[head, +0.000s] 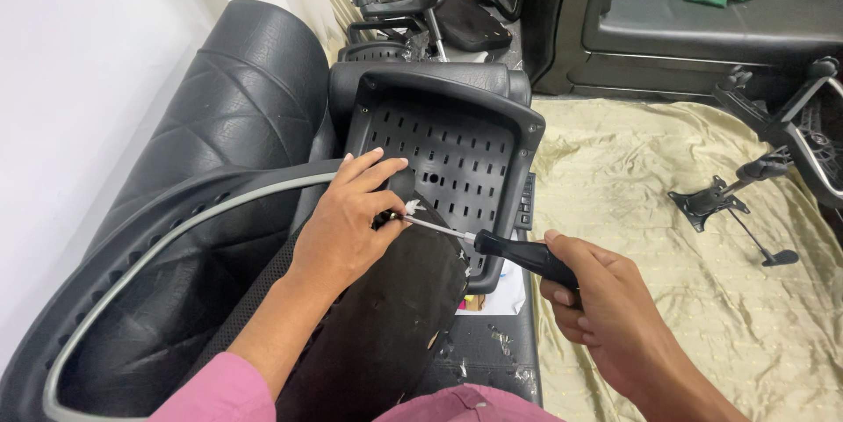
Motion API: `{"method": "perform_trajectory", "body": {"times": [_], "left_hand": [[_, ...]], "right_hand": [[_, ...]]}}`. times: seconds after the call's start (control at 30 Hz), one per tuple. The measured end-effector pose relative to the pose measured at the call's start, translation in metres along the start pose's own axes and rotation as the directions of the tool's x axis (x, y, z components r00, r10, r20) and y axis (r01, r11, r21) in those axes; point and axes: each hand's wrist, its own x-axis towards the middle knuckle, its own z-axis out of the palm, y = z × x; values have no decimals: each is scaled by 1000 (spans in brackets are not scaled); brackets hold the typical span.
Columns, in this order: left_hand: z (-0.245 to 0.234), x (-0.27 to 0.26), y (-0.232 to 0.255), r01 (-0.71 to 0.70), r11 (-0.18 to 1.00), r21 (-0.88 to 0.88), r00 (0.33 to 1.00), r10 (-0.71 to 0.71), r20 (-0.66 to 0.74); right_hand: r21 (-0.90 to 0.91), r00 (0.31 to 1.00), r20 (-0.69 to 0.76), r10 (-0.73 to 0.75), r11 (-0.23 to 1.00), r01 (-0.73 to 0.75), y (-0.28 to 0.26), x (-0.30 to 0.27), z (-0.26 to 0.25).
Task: The person uses a screwdriver to remove screws from the underside of an office chair seat. The person repeatedly turns the screwdriver to loosen and remove fasteners from the chair base.
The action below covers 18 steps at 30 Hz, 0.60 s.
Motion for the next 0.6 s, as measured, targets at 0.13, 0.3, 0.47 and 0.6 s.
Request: {"method": "perform_trajectory", "body": {"times": [0.13, 0.3, 0.47, 0.6], "left_hand": [[1, 0, 0, -15, 1000, 6, 1000, 15, -1], [0, 0, -2, -9, 1000, 4, 1000, 9, 2], [1, 2, -5, -15, 1000, -10, 1000, 15, 3], [1, 3, -5, -28, 1000, -2, 1000, 28, 8]], "right_hand": [[30, 1000, -18, 19, 999, -18, 3, -5, 1], [44, 999, -44, 22, 999, -20, 6, -13, 9], [-175, 989, -104, -103, 981, 83, 6, -23, 15], [-241, 981, -136, -141, 965, 105, 1, -28, 22]]}}
